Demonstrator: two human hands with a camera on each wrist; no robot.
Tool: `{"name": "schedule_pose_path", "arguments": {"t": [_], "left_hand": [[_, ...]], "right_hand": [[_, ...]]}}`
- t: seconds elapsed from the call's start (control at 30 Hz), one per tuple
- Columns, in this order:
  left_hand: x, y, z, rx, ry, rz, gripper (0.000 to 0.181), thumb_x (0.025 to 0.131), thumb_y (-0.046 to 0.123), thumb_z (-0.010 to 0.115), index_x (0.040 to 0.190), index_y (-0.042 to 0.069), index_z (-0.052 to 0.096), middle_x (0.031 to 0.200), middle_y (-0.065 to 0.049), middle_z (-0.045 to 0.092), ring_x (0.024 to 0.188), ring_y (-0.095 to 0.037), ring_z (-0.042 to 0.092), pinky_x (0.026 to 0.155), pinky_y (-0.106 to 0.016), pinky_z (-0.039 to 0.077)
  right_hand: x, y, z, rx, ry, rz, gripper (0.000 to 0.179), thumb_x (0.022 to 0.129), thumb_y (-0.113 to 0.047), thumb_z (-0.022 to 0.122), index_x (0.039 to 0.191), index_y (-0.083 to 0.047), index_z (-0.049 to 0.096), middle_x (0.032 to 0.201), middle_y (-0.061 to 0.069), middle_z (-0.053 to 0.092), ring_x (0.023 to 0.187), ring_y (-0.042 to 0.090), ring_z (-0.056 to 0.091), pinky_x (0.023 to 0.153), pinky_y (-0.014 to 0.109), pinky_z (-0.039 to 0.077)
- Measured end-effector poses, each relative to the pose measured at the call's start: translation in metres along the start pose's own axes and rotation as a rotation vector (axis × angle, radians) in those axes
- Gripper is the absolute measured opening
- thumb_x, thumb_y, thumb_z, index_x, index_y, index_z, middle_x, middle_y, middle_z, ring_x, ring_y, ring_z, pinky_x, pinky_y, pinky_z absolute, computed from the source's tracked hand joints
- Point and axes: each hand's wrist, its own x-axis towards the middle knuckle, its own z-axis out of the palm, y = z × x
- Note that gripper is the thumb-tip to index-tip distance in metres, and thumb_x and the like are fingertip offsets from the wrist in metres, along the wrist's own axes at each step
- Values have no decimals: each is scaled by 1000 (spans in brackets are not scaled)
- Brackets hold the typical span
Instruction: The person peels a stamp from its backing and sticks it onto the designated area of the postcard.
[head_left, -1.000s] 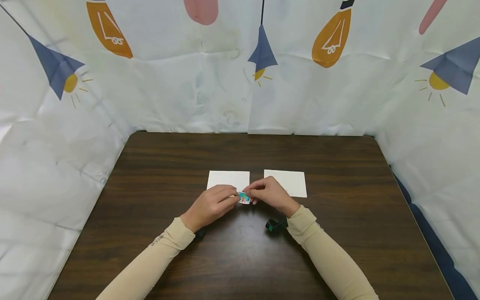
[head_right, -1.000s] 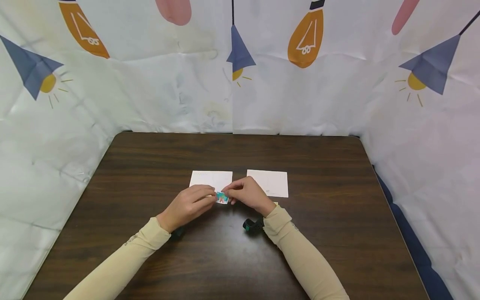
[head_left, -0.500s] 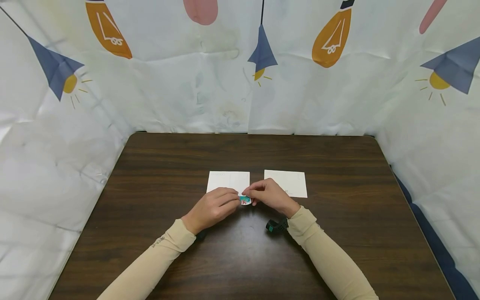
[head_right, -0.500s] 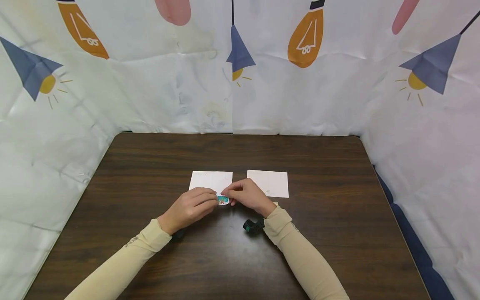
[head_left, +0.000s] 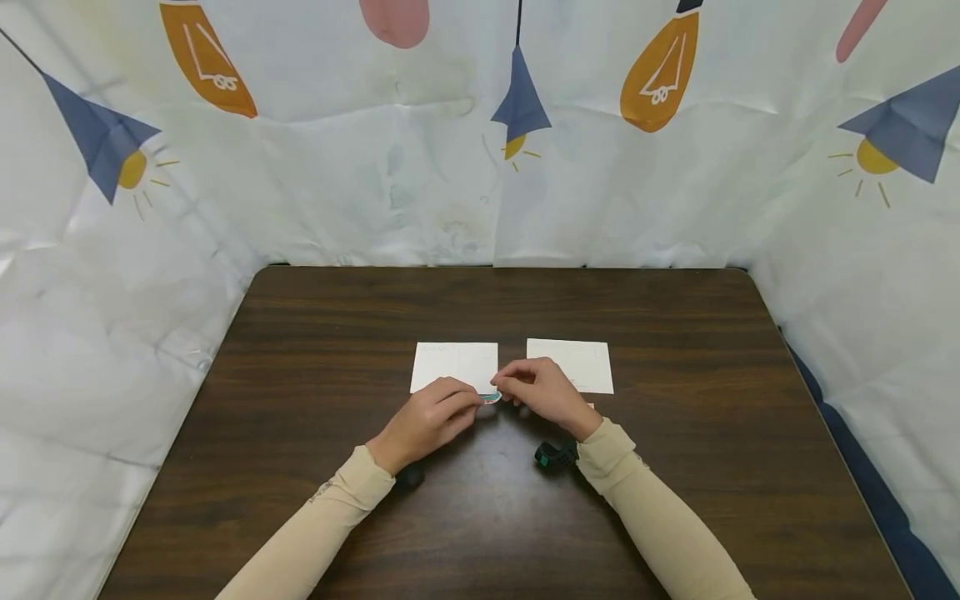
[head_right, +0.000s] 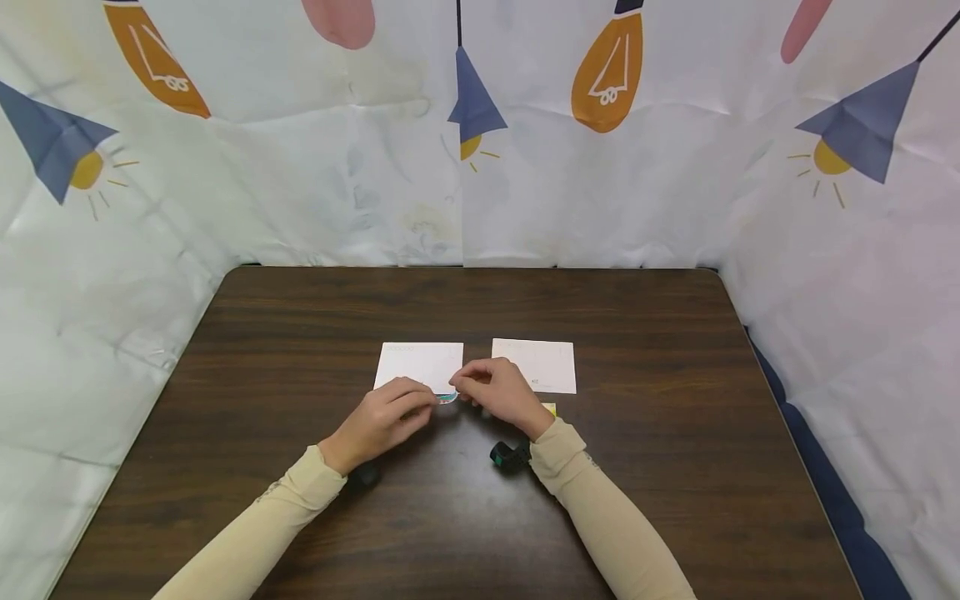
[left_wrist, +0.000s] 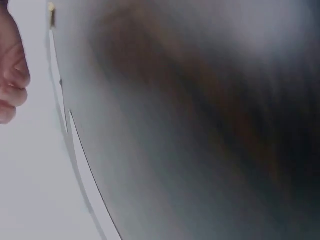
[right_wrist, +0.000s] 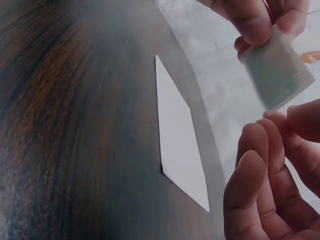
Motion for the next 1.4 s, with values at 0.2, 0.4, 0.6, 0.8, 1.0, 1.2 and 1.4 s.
{"name": "schedule_pose_path", "arguments": {"t": [0.2,0.4,0.6,0.8,1.0,1.2,1.4], "left_hand": [[-1,5,7,-192,37,-177,19,85,-1,80,101,7,75,98,-1,74,88,-10,71,80,-22,60],[-1,9,11,-310,90,-339,18,87,-2,77,101,10,75,95,-1,76,84,-10,70,75,-24,61],[-2,12,16,-390,136,-529,15,93,5,76,103,15,76,94,0,77,80,-9,69,69,-31,61],[-3,15,18,-482,119,-706,10,95,12,75,104,16,76,96,-1,78,85,-6,72,76,-30,63],[0,16,21,-613,106,-867,11,96,16,75,106,12,77,98,-9,79,87,-2,74,80,-22,62],[0,15,23,-715,133,-976,18,95,17,76,110,7,78,102,-16,78,88,-2,74,77,-18,60],[1,15,24,-760,163,-1006,19,94,13,77,110,4,77,103,-22,77,87,-3,74,74,-16,59]], "right_hand": [[-3,-1,-1,-3,51,-17,26,100,-28,69,107,-4,78,86,6,74,74,20,66,67,33,57],[-8,-6,-3,49,107,-72,25,101,-22,67,110,-1,77,91,14,76,80,39,68,71,43,60],[-16,-12,-3,25,166,-153,18,100,-22,69,104,-7,78,89,14,75,75,31,66,68,30,57],[-23,-18,2,-56,190,-223,7,97,-20,74,102,-16,78,94,4,78,79,11,71,72,25,59],[-27,-19,9,-196,189,-311,9,94,-14,76,103,-15,78,98,0,78,85,6,73,79,26,63],[-25,-18,14,-350,219,-387,11,91,-10,79,101,-13,78,91,-2,75,78,4,66,74,27,62],[-23,-14,19,-432,240,-439,11,89,-8,80,99,-13,77,88,-3,72,76,5,63,69,25,59]]}}
